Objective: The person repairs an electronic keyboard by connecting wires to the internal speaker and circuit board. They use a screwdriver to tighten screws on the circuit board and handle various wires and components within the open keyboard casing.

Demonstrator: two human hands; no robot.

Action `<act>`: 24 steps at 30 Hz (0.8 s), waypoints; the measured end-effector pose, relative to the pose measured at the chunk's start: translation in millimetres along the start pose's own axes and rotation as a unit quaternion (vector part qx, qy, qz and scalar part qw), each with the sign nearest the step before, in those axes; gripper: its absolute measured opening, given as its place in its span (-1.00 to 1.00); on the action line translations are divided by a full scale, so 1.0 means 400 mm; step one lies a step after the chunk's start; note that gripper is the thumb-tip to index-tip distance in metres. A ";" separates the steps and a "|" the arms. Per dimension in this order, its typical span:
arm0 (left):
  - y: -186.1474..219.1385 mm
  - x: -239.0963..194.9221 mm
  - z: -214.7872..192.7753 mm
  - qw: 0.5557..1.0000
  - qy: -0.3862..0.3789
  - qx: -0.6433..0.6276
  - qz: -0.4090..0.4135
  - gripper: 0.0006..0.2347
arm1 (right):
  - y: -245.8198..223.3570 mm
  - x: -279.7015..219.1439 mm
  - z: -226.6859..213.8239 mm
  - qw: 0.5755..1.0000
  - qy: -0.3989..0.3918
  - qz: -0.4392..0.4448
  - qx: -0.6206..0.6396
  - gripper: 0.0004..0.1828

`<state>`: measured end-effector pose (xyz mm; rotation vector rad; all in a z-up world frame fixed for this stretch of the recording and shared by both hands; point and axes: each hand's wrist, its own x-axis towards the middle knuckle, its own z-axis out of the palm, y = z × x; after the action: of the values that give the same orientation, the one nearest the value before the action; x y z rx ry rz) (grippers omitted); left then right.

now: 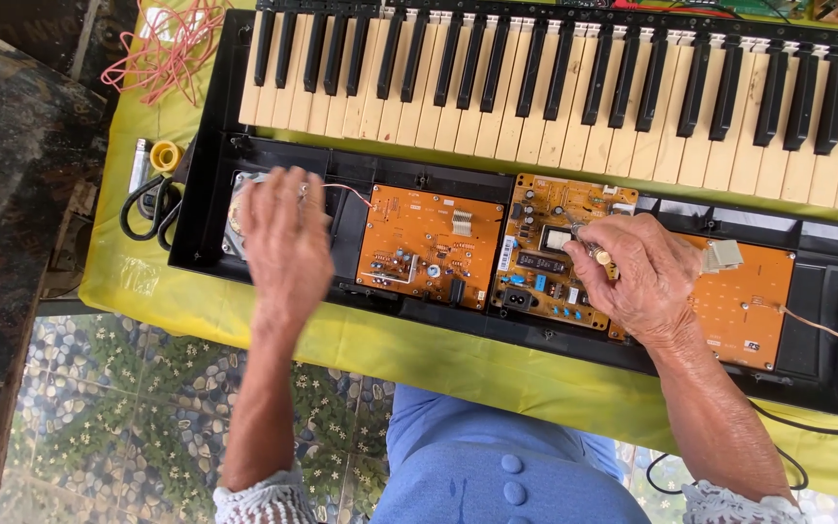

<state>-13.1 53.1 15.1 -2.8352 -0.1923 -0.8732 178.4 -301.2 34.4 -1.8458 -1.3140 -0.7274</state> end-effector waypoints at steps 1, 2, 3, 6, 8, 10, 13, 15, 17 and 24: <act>0.040 -0.006 -0.001 1.000 0.000 0.002 0.000 -0.71 | 0.002 -0.002 0.001 1.000 0.001 -0.001 0.001 -0.89; 0.084 -0.016 -0.002 0.999 -0.037 -0.037 -0.012 -0.60 | 0.003 -0.005 0.001 1.000 -0.002 -0.003 -0.003 -0.89; 0.126 -0.027 -0.003 0.994 -0.074 -0.076 -0.023 -0.47 | 0.004 -0.009 0.002 1.000 -0.004 -0.006 -0.008 -0.89; 0.152 -0.004 -0.015 0.993 -0.094 -0.042 -0.056 -0.37 | 0.002 -0.010 0.005 1.000 -0.006 -0.002 -0.002 -0.89; 0.148 -0.023 -0.006 0.993 -0.095 -0.032 -0.061 -0.35 | 0.005 -0.017 0.001 1.000 -0.015 -0.015 -0.018 -0.86; 0.147 -0.027 -0.008 0.993 -0.096 -0.022 -0.064 -0.32 | 0.007 -0.018 0.000 0.999 -0.024 -0.027 -0.035 -0.84; 0.152 -0.024 -0.020 0.991 -0.097 -0.030 -0.082 -0.33 | 0.005 -0.021 0.001 0.999 -0.023 -0.028 -0.033 -0.84; 0.148 -0.019 -0.016 0.994 -0.057 -0.001 -0.098 -0.37 | 0.004 -0.020 0.002 0.999 -0.033 -0.028 -0.027 -0.83; 0.136 -0.030 0.007 0.993 -0.028 0.019 -0.114 -0.41 | 0.002 -0.017 0.001 0.999 -0.035 -0.030 -0.029 -0.83; 0.132 -0.027 0.038 0.984 -0.144 -0.022 -0.106 -0.26 | -0.003 -0.013 0.000 0.999 -0.035 -0.024 -0.020 -0.84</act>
<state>-4.4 3.7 -9.9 -3.0119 -0.5252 -0.4988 175.5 -303.6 30.6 -1.8921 -1.4035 -0.7240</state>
